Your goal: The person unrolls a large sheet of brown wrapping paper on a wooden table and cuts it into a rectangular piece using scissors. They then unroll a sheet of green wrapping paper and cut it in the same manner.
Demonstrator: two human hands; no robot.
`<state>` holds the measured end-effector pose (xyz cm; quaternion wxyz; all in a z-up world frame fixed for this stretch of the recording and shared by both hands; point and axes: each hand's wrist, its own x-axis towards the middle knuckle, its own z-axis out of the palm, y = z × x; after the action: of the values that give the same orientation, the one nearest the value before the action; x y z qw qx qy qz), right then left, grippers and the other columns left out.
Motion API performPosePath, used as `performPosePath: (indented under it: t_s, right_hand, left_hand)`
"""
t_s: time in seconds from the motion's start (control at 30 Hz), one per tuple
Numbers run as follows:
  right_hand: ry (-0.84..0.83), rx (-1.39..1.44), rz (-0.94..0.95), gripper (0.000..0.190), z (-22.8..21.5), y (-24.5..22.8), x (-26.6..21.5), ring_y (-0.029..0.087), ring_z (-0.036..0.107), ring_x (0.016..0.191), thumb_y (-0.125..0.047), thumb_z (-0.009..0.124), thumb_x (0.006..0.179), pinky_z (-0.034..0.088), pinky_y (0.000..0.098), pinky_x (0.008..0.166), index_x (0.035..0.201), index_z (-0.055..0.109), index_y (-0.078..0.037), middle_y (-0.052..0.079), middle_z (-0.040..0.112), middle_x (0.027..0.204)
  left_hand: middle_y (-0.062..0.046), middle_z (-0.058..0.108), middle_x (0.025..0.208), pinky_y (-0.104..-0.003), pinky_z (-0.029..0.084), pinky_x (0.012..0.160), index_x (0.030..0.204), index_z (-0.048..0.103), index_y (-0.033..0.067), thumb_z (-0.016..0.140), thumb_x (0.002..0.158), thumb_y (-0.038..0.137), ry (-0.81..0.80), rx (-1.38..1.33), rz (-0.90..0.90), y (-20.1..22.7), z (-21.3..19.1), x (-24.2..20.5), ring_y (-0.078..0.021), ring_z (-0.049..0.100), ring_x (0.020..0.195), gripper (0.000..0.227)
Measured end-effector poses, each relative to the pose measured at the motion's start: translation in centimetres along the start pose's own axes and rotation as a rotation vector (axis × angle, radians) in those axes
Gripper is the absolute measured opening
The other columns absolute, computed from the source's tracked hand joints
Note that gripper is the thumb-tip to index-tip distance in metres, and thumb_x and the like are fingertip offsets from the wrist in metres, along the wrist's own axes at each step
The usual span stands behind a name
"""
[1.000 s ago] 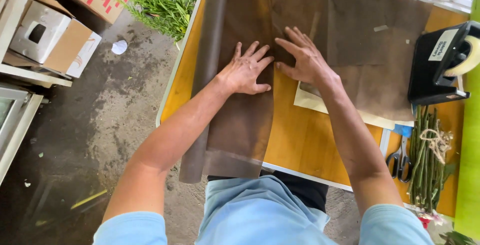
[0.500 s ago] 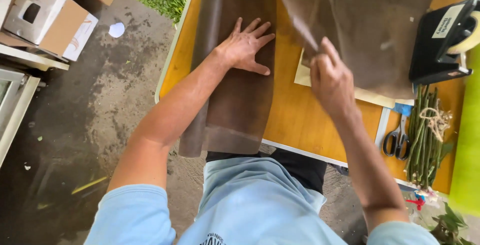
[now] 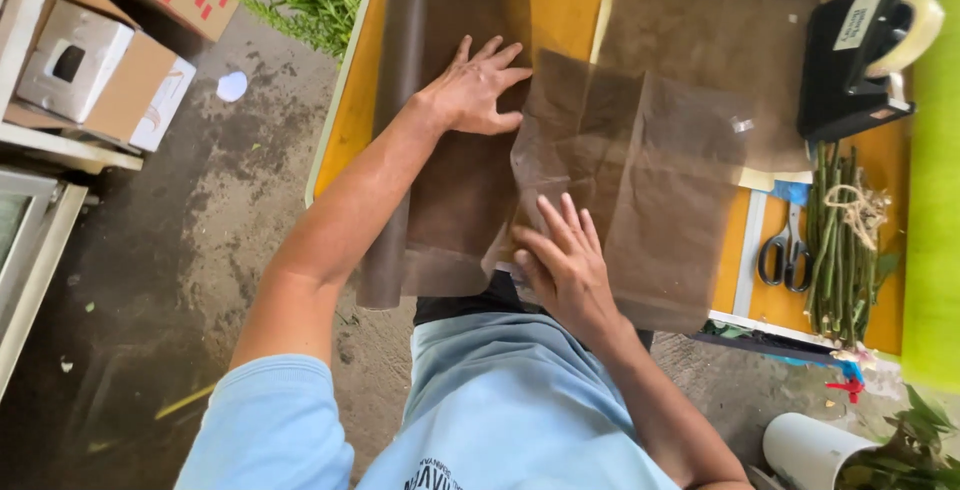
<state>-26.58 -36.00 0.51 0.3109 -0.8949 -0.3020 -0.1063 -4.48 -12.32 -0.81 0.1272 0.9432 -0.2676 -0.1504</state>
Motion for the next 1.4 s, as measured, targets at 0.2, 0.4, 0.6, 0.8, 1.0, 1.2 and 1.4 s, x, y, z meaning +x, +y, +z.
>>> performPosePath:
  t_s: [0.2, 0.4, 0.6, 0.8, 1.0, 1.2, 1.4]
  right_hand:
    - [-0.303, -0.245, 0.228, 0.057, 0.1, 5.7, 0.9, 0.049, 0.014, 0.154, -0.055, 0.032, 0.106, 0.009, 0.0691, 0.118, 0.157, 0.041, -0.033, 0.015, 0.023, 0.169]
    - [-0.109, -0.279, 0.257, 0.058, -3.9, 10.4, 1.7, 0.045, 0.015, 0.157, -0.054, 0.039, 0.107, 0.008, 0.0683, 0.12, 0.156, 0.047, -0.025, 0.019, 0.025, 0.17]
    - [-0.242, -0.442, 0.33, 0.07, -1.7, 12.2, 1.7, 0.05, 0.022, 0.154, -0.072, 0.049, 0.094, 0.014, 0.0715, 0.119, 0.156, 0.045, -0.038, 0.022, 0.03, 0.167]
    - [-0.292, -0.298, 0.361, 0.07, -0.1, 9.7, 5.5, 0.055, 0.01, 0.151, -0.065, 0.048, 0.097, 0.007, 0.0718, 0.116, 0.156, 0.044, -0.028, 0.03, 0.019, 0.166]
    - [-0.301, -0.28, 0.363, 0.072, 2.6, 9.2, 8.2, 0.056, 0.011, 0.151, -0.07, 0.045, 0.095, 0.005, 0.0715, 0.117, 0.156, 0.043, -0.032, 0.029, 0.019, 0.166]
    - [-0.082, -0.307, 0.279, 0.066, 1.5, 10.4, 7.5, 0.05, 0.015, 0.154, -0.064, 0.047, 0.1, 0.008, 0.0721, 0.117, 0.155, 0.048, -0.029, 0.029, 0.024, 0.166]
    - [-0.224, -0.282, 0.481, 0.069, -1.7, 13.2, 5.7, 0.047, 0.008, 0.155, -0.066, 0.038, 0.1, -0.001, 0.0647, 0.12, 0.158, 0.04, -0.029, 0.026, 0.015, 0.168]
  left_hand:
    - [-0.017, 0.04, 0.158, -0.08, 0.029, 0.105, 0.143, 0.062, 0.0127, 0.082, 0.084, 0.039, 0.72, 0.342, -0.335, -0.9, -3.0, -0.1, -0.0405, 0.027, 0.145, 0.068]
    - [-0.024, 0.06, 0.122, -0.052, 0.055, 0.087, 0.165, 0.005, 0.0144, 0.086, 0.084, 0.046, 0.352, -0.022, -0.719, -4.1, -2.0, -2.9, -0.0419, 0.066, 0.105, 0.118]
    - [-0.026, 0.069, 0.112, -0.06, 0.055, 0.089, 0.126, 0.053, 0.0045, 0.085, 0.067, 0.04, 0.521, -0.432, -0.725, -10.1, -0.9, -5.1, -0.0466, 0.068, 0.11, 0.076]
    - [-0.008, 0.07, 0.123, -0.036, 0.062, 0.083, 0.132, 0.056, 0.0083, 0.07, 0.077, 0.035, 0.586, -0.836, -0.766, -1.4, -14.4, -14.5, -0.0202, 0.071, 0.105, 0.062]
    - [0.008, 0.072, 0.113, -0.021, 0.054, 0.058, 0.124, 0.06, 0.0213, 0.07, 0.083, 0.034, 0.767, -0.762, -0.502, 3.7, -22.1, -20.8, -0.0016, 0.068, 0.085, 0.045]
    - [0.006, 0.077, 0.091, -0.022, 0.058, 0.045, 0.1, 0.071, 0.0206, 0.065, 0.094, 0.041, 0.697, -0.89, -0.677, 9.1, -24.4, -23.3, -0.0032, 0.076, 0.069, 0.022]
    - [0.005, 0.06, 0.102, -0.022, 0.049, 0.064, 0.129, 0.058, 0.0156, 0.062, 0.088, 0.027, 0.791, -0.894, -0.355, 11.5, -19.8, -22.4, -0.003, 0.059, 0.084, 0.042]
